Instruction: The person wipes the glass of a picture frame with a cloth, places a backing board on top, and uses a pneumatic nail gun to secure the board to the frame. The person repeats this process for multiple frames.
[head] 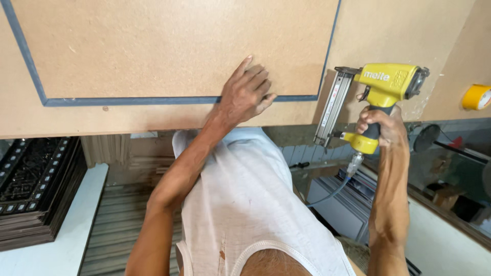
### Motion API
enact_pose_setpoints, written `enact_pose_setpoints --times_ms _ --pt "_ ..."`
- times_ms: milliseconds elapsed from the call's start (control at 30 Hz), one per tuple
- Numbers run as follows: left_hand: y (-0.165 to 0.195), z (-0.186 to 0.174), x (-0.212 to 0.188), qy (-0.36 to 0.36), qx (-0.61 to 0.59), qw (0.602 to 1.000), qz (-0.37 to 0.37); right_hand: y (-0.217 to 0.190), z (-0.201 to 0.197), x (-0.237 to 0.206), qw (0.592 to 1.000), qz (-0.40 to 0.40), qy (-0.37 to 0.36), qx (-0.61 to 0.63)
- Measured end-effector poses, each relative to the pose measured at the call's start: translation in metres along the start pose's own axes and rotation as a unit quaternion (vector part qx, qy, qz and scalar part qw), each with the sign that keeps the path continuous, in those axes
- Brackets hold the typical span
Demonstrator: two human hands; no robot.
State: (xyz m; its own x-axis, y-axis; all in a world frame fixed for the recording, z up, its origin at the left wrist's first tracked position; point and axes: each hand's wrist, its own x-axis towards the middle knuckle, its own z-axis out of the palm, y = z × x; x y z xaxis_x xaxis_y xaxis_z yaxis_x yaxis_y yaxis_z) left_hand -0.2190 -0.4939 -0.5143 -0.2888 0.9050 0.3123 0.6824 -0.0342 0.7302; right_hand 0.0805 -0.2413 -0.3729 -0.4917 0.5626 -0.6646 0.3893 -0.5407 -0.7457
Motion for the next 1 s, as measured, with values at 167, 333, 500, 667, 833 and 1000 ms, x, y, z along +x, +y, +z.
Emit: enact_pose_setpoints --times_ms 167,333,500,667,833,1000 --pt "-0.074 -0.073 -0.019 0.130 0.164 0.968 -0.141 -0.015 -0.062 0.079 0.959 -0.099 0.127 -0.234" --pt "-0.161 -0.196 -0.067 0.185 0.345 0.838 -0.380 -0.014 0.011 0.105 0.653 -0.443 0.306 -0.533" --pt "-0.182 -0.252 -0.035 0.237 0.261 0.794 -0.496 0.013 0.133 0.165 0.915 -0.145 0.212 -0.312" --pt "-0.154 -0.281 -0.002 0.455 -0.260 0.736 -0.428 -0.011 0.155 0.161 0.930 -0.188 0.268 0.167" --pt "-0.090 -0.309 0.035 0.547 -0.446 0.696 -0.132 -0.039 0.101 0.056 0.815 -0.384 0.283 0.329" --pt "-0.016 -0.296 0.109 0.490 -0.533 0.690 -0.014 0.005 0.009 0.008 0.830 -0.402 0.201 0.330"
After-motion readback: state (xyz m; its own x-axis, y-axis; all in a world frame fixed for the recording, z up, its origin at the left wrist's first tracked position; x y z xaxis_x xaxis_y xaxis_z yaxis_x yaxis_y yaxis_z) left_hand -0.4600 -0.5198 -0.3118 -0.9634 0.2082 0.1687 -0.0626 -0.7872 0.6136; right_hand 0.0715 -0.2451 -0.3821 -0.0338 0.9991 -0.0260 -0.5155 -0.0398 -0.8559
